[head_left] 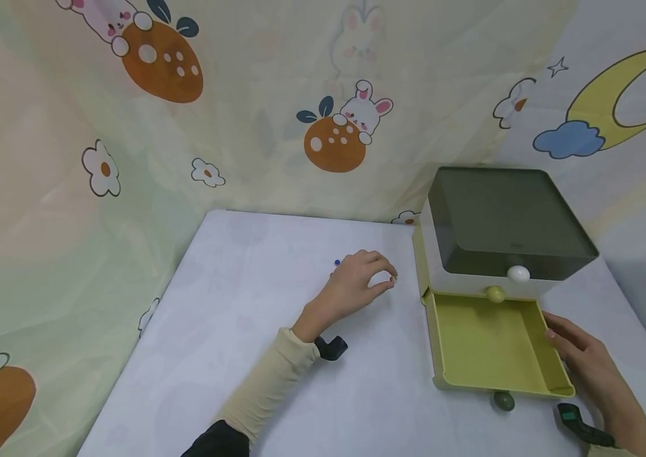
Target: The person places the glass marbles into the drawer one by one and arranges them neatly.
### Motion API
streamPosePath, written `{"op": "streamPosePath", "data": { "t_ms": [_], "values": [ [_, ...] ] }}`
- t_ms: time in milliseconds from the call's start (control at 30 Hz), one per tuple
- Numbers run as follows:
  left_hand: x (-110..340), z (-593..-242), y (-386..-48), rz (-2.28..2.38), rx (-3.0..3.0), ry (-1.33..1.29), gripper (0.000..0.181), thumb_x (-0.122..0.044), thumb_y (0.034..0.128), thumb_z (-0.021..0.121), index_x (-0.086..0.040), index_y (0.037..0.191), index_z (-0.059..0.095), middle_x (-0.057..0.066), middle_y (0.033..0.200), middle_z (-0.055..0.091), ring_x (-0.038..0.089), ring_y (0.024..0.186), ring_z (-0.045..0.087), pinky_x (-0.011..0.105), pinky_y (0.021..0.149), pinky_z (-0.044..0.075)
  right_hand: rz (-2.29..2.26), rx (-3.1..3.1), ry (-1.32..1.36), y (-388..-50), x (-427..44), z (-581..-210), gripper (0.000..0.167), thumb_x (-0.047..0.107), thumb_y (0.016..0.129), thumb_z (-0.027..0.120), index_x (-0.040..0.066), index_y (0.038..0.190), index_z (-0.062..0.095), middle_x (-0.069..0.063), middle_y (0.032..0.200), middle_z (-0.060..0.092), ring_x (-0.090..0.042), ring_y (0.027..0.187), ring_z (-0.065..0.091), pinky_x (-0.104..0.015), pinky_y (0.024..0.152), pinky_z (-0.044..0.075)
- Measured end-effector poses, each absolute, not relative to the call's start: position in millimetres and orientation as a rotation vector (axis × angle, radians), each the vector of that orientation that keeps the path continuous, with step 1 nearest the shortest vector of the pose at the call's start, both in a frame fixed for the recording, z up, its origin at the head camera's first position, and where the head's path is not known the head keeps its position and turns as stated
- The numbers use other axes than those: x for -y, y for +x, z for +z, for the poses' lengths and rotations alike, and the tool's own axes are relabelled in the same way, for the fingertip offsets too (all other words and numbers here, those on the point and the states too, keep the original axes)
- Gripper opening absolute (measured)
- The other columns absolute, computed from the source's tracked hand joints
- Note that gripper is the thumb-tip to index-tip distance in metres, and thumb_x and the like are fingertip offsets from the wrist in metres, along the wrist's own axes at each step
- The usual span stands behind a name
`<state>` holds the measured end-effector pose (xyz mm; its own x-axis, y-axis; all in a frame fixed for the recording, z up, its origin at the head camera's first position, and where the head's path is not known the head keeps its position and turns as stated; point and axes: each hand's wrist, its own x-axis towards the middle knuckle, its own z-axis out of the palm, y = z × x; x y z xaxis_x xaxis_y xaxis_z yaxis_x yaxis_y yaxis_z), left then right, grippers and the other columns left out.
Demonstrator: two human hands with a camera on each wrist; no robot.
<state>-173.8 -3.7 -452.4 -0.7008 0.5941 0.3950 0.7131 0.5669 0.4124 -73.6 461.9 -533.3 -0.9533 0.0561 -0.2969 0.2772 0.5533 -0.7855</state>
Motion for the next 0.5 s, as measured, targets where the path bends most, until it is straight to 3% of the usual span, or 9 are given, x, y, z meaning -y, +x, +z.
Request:
{"op": "streamPosePath", "data": {
  "t_ms": [367, 500],
  "values": [
    [-43.1, -452.9, -161.7, -0.822, 2.539, -1.345, 0.016, -0.027, 0.0998, 0.073, -0.021, 0.114, 0.077, -0.008, 0.114, 0.074, 0.010, 0.104, 0.065, 0.020, 0.090, 0.049, -1.301, -2.582, 0.289, -73.3, -460.9, -534.2, 0.071, 0.051, 0.108, 0.048, 0.019, 0.167, 0.024, 0.010, 0.174, 0.020, 0.022, 0.113, 0.033, -0.002, 0.078, 0.043],
    [-59.5, -453.1, -157.6, -0.816, 2.520, -1.405, 0.014, -0.029, 0.0999, 0.072, -0.023, 0.112, 0.077, -0.009, 0.113, 0.073, 0.009, 0.105, 0.064, 0.018, 0.092, 0.047, -1.291, -2.579, 0.287, -73.1, -460.8, -535.6, 0.072, 0.052, 0.108, 0.048, 0.020, 0.168, 0.022, 0.008, 0.175, 0.018, 0.012, 0.133, 0.036, -0.001, 0.077, 0.042]
  ]
}}
